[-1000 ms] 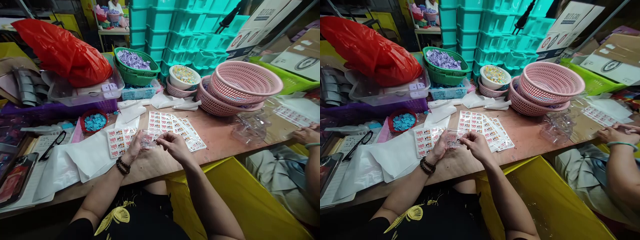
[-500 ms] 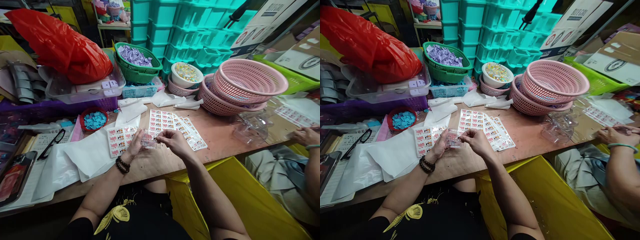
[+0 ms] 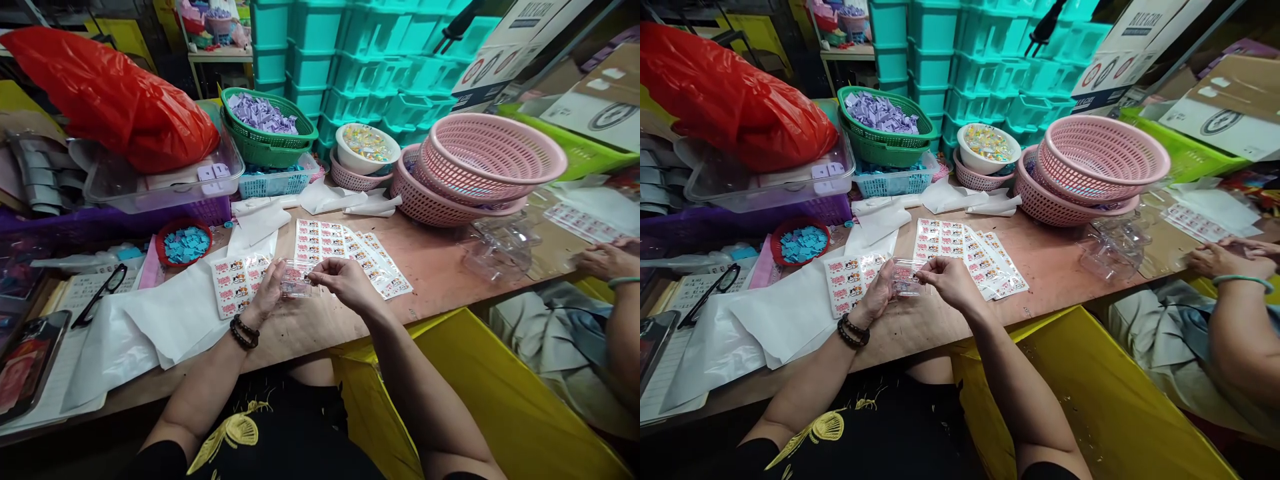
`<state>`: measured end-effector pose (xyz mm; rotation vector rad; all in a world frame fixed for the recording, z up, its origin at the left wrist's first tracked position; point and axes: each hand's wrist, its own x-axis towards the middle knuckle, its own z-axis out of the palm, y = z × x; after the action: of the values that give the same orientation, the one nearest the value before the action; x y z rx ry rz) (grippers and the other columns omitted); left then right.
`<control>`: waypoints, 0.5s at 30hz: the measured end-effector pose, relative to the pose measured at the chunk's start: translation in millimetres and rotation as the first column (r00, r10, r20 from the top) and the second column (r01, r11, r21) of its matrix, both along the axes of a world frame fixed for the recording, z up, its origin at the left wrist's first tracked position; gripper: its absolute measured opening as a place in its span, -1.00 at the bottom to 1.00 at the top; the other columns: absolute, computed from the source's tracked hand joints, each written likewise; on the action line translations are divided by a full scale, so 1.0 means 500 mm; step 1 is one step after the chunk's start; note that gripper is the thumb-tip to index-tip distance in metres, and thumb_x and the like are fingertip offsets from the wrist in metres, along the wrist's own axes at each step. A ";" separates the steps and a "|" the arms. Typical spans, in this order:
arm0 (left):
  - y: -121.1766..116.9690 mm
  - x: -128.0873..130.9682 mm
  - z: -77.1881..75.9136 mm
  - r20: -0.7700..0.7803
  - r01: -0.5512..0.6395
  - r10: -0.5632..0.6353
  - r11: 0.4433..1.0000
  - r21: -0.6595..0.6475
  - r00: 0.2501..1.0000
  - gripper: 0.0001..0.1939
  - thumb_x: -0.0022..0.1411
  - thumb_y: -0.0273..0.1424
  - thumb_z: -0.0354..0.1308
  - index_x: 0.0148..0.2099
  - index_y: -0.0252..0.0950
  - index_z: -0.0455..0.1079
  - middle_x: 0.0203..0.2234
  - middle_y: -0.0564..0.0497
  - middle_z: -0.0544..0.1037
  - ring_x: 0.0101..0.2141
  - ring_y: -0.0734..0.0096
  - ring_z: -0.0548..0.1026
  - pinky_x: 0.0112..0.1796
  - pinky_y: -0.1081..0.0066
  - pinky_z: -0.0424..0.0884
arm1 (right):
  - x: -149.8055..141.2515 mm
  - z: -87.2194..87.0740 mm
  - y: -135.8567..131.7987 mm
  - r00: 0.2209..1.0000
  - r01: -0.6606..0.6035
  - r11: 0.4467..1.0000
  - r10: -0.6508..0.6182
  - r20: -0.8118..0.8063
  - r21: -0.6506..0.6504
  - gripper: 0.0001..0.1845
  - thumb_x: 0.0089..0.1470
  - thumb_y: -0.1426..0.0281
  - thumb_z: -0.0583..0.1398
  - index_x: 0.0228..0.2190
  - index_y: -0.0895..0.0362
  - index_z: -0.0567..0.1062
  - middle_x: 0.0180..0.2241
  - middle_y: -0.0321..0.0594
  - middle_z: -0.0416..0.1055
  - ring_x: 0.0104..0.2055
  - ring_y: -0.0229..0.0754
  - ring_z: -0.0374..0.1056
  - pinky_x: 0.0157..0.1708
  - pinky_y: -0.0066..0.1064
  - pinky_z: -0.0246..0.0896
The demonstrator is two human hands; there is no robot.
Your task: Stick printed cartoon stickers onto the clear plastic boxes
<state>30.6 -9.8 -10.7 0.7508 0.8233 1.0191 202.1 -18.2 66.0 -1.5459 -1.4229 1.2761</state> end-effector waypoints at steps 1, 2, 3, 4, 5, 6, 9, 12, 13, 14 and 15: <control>0.000 0.000 0.001 0.015 0.000 0.000 1.000 0.014 1.000 -0.36 0.15 0.12 0.21 0.08 -0.25 0.34 -0.13 -0.09 0.55 -0.21 0.23 0.58 -0.34 0.39 0.52 | -0.002 -0.001 0.001 1.000 0.003 1.000 -0.003 0.002 0.004 -0.54 -0.22 0.00 0.39 -0.56 0.15 0.50 -0.56 -0.27 0.44 -0.55 -0.32 0.21 -0.56 -0.43 0.02; -0.001 0.001 0.001 0.026 -0.004 0.003 1.000 0.027 1.000 -0.38 0.14 0.09 0.25 0.06 -0.25 0.34 -0.11 -0.08 0.54 -0.17 0.24 0.57 -0.27 0.38 0.53 | -0.004 -0.002 0.002 1.000 0.003 1.000 -0.003 0.007 0.006 -0.55 -0.21 0.01 0.39 -0.55 0.15 0.50 -0.55 -0.26 0.45 -0.54 -0.31 0.22 -0.55 -0.43 0.04; -0.001 0.001 0.002 0.029 -0.006 0.005 0.999 0.037 1.000 -0.39 0.11 0.05 0.31 0.05 -0.24 0.35 -0.09 -0.07 0.54 -0.15 0.25 0.56 -0.21 0.37 0.53 | -0.006 -0.003 0.003 1.000 0.002 1.000 -0.003 0.017 0.009 -0.56 -0.19 0.02 0.38 -0.55 0.16 0.51 -0.54 -0.25 0.46 -0.53 -0.30 0.24 -0.53 -0.42 0.06; -0.001 0.002 0.002 0.022 -0.007 0.006 0.999 0.042 1.000 -0.39 0.07 0.01 0.36 0.03 -0.24 0.35 -0.09 -0.06 0.53 -0.13 0.26 0.56 -0.18 0.36 0.52 | -0.007 -0.002 0.002 0.999 0.003 1.000 -0.003 0.035 0.010 -0.57 -0.18 0.03 0.38 -0.55 0.15 0.50 -0.54 -0.24 0.47 -0.52 -0.29 0.26 -0.52 -0.42 0.08; -0.001 0.002 0.002 0.007 -0.005 0.005 0.999 0.039 1.000 -0.38 0.02 -0.02 0.41 0.02 -0.24 0.35 -0.09 -0.05 0.53 -0.13 0.27 0.55 -0.17 0.36 0.52 | -0.006 -0.001 0.000 0.998 0.000 1.000 -0.001 0.061 0.011 -0.59 -0.15 0.05 0.37 -0.55 0.15 0.50 -0.53 -0.24 0.47 -0.51 -0.28 0.28 -0.50 -0.41 0.10; -0.001 0.002 0.001 -0.015 -0.007 0.008 0.999 0.035 1.000 -0.36 -0.02 -0.04 0.44 0.01 -0.23 0.34 -0.10 -0.05 0.53 -0.14 0.27 0.55 -0.19 0.36 0.53 | -0.002 0.001 -0.004 0.995 -0.004 1.000 0.003 0.100 0.012 -0.60 -0.12 0.06 0.36 -0.55 0.15 0.49 -0.53 -0.24 0.47 -0.51 -0.27 0.29 -0.49 -0.40 0.12; 0.001 0.000 -0.001 -0.066 -0.060 0.064 0.997 0.048 0.996 -0.35 -0.01 -0.02 0.43 0.03 -0.21 0.33 -0.08 -0.05 0.52 -0.12 0.25 0.54 -0.23 0.36 0.53 | 0.021 0.005 -0.020 0.956 0.053 0.997 -0.068 0.284 0.060 -0.64 -0.05 0.10 0.34 -0.34 0.13 0.53 -0.53 -0.24 0.48 -0.48 -0.17 0.36 -0.46 -0.36 0.19; 0.001 0.001 0.001 -0.060 -0.108 0.112 0.992 0.070 0.992 -0.38 0.04 0.01 0.38 0.04 -0.20 0.34 -0.06 -0.06 0.53 -0.04 0.21 0.51 -0.18 0.37 0.52 | 0.036 -0.009 -0.033 0.854 0.248 0.943 -0.321 0.410 0.222 -0.28 -0.08 0.04 0.36 0.05 0.12 0.40 -0.42 -0.16 0.54 -0.37 -0.02 0.46 -0.37 -0.25 0.30; -0.001 0.004 0.003 -0.056 -0.093 0.097 0.993 0.071 0.994 -0.38 0.04 0.03 0.37 0.04 -0.20 0.34 -0.06 -0.07 0.54 -0.04 0.19 0.51 -0.19 0.36 0.52 | 0.032 -0.019 -0.035 0.844 0.287 0.924 -0.369 0.389 0.254 -0.15 -0.11 0.02 0.38 0.13 0.12 0.33 -0.32 -0.08 0.56 -0.31 0.01 0.48 -0.33 -0.21 0.34; -0.004 0.008 0.004 -0.051 -0.059 0.062 0.996 0.072 0.997 -0.36 0.05 0.04 0.35 0.05 -0.20 0.34 -0.05 -0.08 0.54 -0.04 0.16 0.51 -0.21 0.35 0.52 | 0.026 -0.029 -0.036 0.865 0.289 0.922 -0.367 0.343 0.256 -0.07 -0.14 -0.01 0.39 0.18 0.11 0.28 -0.20 0.00 0.56 -0.23 0.04 0.49 -0.28 -0.17 0.38; -0.009 0.013 0.006 -0.047 -0.006 0.010 0.997 0.073 0.999 -0.33 0.05 0.07 0.34 0.08 -0.20 0.33 -0.02 -0.11 0.53 -0.04 0.13 0.52 -0.22 0.33 0.52 | 0.019 -0.038 -0.038 0.906 0.261 0.936 -0.322 0.274 0.235 -0.04 -0.16 -0.02 0.39 0.19 0.11 0.27 -0.08 0.06 0.53 -0.16 0.05 0.50 -0.23 -0.15 0.41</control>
<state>36.8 -14.4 -8.0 0.8369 0.8339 1.0464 211.7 -37.2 47.0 -1.7983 -1.3859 0.7174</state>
